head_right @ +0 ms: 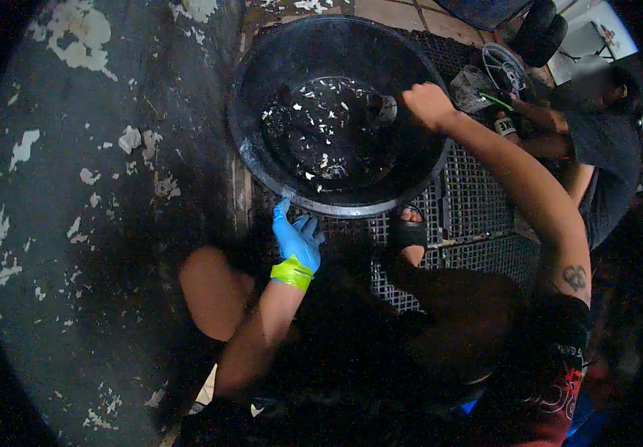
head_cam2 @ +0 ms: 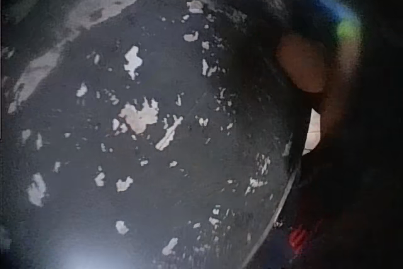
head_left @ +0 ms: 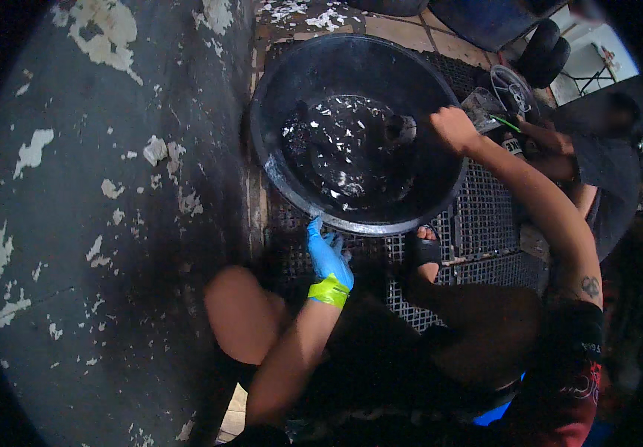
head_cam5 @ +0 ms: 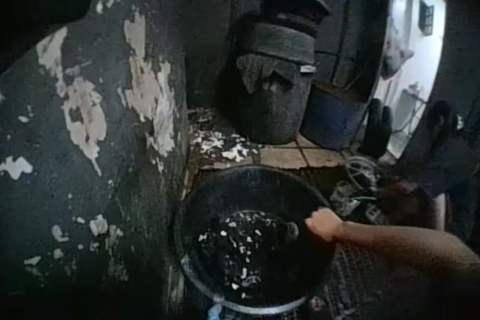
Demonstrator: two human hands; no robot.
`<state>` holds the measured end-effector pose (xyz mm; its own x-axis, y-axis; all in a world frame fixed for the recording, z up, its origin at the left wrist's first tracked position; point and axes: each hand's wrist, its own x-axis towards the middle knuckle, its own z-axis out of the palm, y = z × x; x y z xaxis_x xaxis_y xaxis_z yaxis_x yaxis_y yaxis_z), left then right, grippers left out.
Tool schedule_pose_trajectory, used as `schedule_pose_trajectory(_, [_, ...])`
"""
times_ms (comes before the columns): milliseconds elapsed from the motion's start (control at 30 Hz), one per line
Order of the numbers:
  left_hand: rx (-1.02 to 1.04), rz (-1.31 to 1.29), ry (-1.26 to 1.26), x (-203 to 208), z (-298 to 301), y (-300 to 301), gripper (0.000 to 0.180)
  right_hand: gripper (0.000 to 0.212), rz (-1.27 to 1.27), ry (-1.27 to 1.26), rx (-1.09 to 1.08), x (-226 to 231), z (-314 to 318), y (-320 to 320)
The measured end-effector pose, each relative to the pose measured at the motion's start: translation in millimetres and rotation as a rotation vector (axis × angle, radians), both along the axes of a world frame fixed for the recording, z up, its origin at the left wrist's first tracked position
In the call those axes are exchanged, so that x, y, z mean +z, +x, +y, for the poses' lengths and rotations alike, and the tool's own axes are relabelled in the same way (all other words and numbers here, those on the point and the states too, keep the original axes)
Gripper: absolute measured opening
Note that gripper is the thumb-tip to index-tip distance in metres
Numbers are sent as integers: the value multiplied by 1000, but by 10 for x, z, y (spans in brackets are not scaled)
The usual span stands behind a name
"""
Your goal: The person scrapes residue from a black plastic basin, then picks up a silver car wheel rim and scrubs it with a brush and water. The person handles the rim and basin while another person works nearby.
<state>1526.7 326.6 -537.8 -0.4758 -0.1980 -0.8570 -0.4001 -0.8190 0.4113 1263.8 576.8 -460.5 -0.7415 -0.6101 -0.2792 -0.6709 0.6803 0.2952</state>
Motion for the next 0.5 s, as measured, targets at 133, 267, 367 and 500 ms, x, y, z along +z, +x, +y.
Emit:
schedule_pose_trajectory(133, [23,200,106,175,40,-126,61,14,-21,-62,-279,-577,-36,-513])
schedule_pose_trajectory(267, [48,261,139,438,-63,-158,49,21,-28,-16,-271,-536,-381,-595])
schedule_pose_trajectory(367, [-22,410,167,532,-123,-115,52,25,-96,39,-293,-419,-561,-710])
schedule_pose_trajectory(500, [11,548,200,635,-65,-140,54,29,-128,1,-381,-543,-492,-925])
